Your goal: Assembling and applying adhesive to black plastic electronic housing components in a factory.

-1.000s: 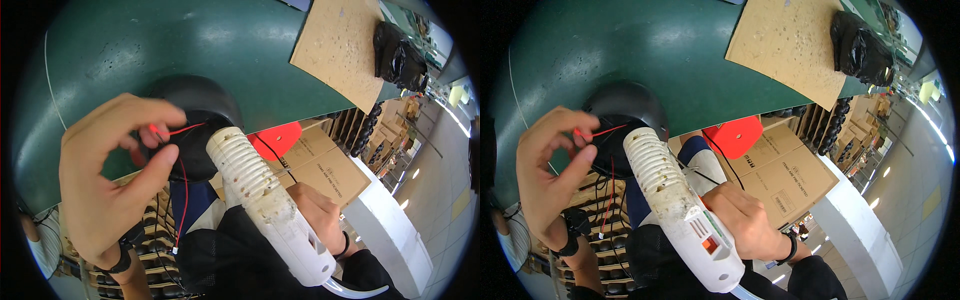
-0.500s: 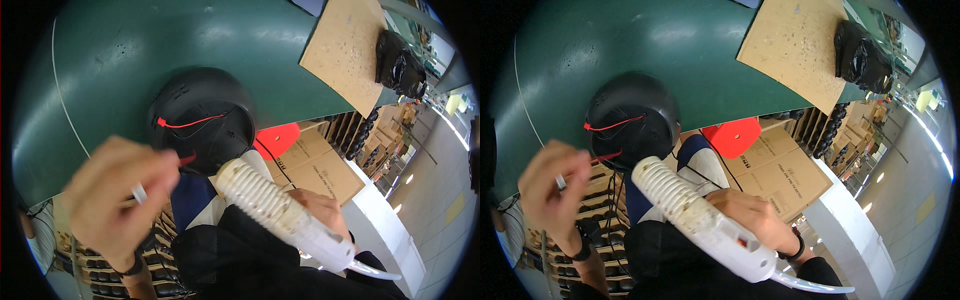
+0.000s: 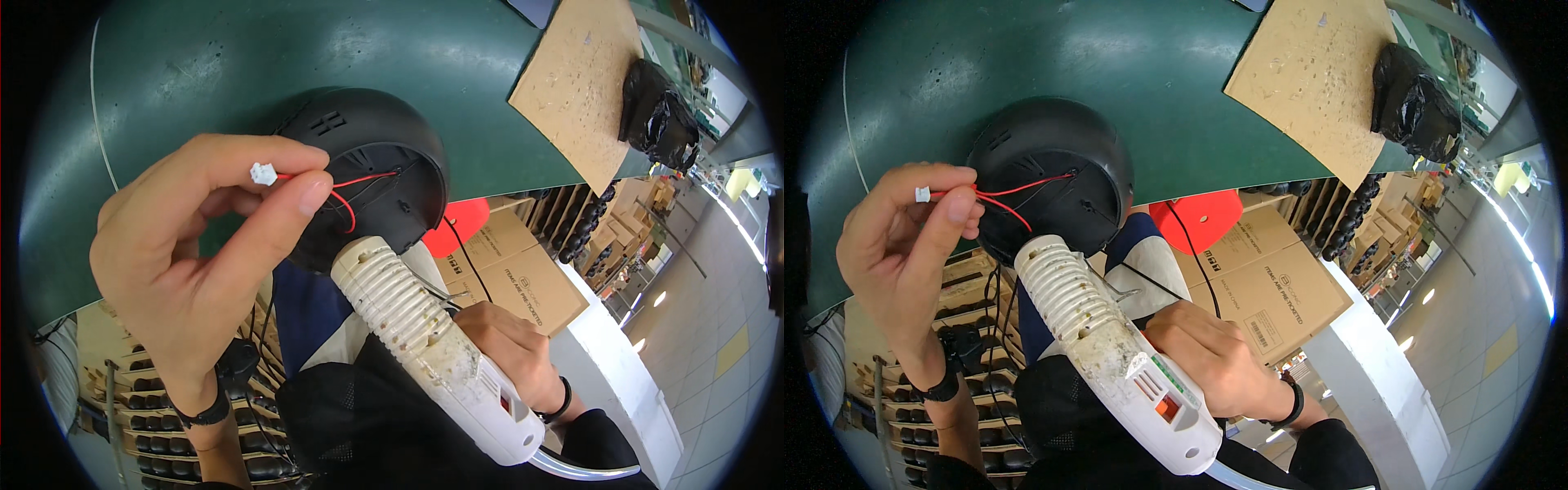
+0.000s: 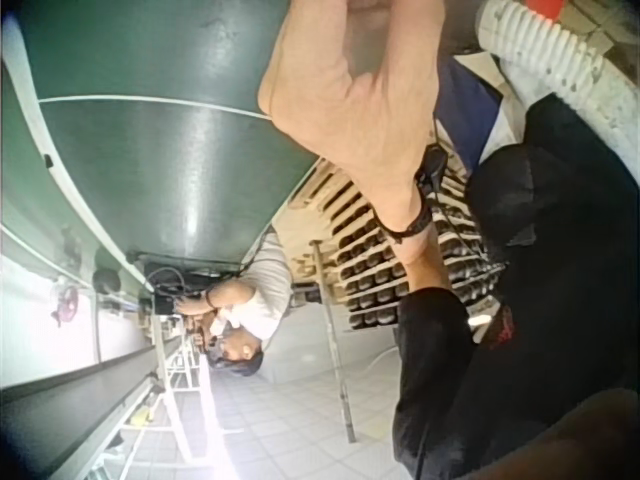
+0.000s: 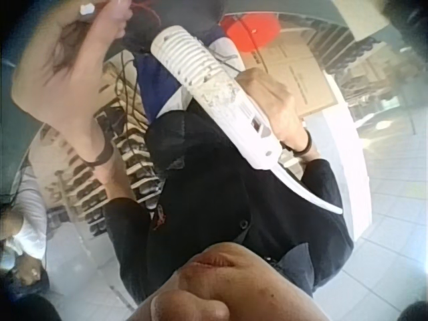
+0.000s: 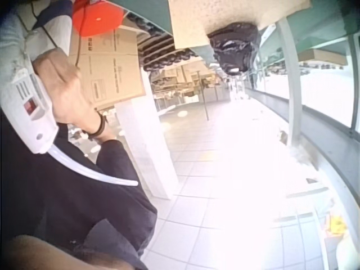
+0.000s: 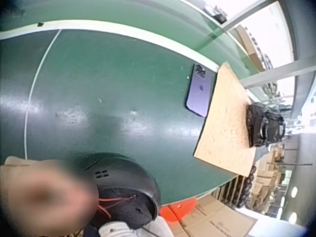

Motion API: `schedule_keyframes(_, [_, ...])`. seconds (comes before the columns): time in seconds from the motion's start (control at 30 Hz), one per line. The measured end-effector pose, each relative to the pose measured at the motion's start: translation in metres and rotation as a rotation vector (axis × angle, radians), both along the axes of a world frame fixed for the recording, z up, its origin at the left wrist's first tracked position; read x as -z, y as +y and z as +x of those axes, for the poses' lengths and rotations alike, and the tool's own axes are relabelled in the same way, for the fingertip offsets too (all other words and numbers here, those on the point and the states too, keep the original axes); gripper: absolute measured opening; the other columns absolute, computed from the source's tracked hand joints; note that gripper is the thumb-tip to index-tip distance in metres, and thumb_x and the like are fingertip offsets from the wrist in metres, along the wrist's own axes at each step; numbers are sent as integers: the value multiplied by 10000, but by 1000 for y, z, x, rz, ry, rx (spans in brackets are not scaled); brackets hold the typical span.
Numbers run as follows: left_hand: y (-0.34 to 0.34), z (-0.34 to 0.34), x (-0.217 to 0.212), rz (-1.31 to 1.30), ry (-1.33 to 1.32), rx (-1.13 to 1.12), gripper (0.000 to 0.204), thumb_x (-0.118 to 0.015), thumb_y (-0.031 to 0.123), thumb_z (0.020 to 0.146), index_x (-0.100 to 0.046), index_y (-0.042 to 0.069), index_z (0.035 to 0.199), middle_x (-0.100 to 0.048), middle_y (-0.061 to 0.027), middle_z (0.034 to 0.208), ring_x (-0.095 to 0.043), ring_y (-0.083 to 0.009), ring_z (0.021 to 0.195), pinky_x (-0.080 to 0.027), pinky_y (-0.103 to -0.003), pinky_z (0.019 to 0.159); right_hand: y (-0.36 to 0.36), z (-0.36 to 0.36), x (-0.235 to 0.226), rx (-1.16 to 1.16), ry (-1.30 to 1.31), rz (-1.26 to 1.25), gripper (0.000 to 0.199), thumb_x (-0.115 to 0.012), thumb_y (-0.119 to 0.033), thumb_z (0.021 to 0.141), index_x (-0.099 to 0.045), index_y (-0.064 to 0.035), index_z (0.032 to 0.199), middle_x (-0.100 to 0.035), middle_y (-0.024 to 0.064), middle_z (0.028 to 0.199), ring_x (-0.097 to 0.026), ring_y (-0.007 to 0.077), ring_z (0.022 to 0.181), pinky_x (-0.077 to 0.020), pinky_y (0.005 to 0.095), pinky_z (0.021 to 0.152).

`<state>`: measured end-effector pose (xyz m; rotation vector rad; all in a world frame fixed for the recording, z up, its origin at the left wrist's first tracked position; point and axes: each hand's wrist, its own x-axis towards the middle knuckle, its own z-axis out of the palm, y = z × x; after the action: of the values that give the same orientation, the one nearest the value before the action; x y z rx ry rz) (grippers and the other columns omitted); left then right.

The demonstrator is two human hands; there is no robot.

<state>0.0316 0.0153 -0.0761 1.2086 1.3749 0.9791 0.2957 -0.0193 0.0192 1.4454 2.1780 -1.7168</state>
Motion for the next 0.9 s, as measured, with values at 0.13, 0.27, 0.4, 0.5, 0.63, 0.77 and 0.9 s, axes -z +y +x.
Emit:
schedule_keyframes(0.13, [-2,-14,-3,21,-3,30,120,-688,-56,861,-675,-65,980,-653,-93,799,-627,-124,686,-497,-222,599,0,1,-3,-6,-7,-31,254,-718,-50,726,-605,76,916,-612,172,879,-641,328,775,-536,381,661])
schedule_keyframes(0.27, [-6,-39,-1,88,-44,194,171,-748,41,809,-672,-60,924,-629,-100,723,-556,-145,609,-397,-249,553,1,3,-7,-9,-47,-19,241,-712,-43,722,-600,74,901,-609,171,861,-637,324,758,-530,380,641])
schedule_keyframes(0.4, [-12,-45,7,82,-118,204,187,-756,25,750,-693,-58,905,-658,-115,722,-587,-161,607,-405,-252,546,5,3,-4,-1,-37,11,241,-712,-46,718,-600,70,897,-614,172,854,-636,322,747,-527,379,633])
schedule_keyframes(0.5, [-17,-43,7,54,-139,191,182,-753,31,749,-694,-56,897,-656,-111,720,-588,-166,613,-406,-257,553,7,6,-6,-15,-42,-51,244,-711,-48,720,-603,67,906,-625,173,882,-645,321,770,-536,379,653])
schedule_keyframes(0.63, [-26,-47,10,29,-140,171,174,-747,85,806,-682,-51,893,-626,-95,725,-559,-161,634,-395,-268,571,5,2,-10,-10,-52,-24,276,-705,-55,728,-618,73,957,-644,194,980,-673,340,859,-556,388,713])
schedule_keyframes(0.77, [-33,-45,8,31,-150,94,141,-744,64,807,-683,-52,858,-619,-89,708,-537,-149,616,-380,-266,558,9,4,-22,-31,-73,96,309,-702,-58,742,-627,76,1010,-644,210,1042,-680,359,918,-561,395,735])
schedule_keyframes(0.9, [-42,-45,14,18,-287,95,614,-836,269,705,-607,-41,1184,-625,-183,1098,-600,-263,999,-472,-356,791,30,1,-39,-31,-150,-22,349,-716,-54,723,-628,75,1034,-649,204,938,-673,360,824,-549,390,688])
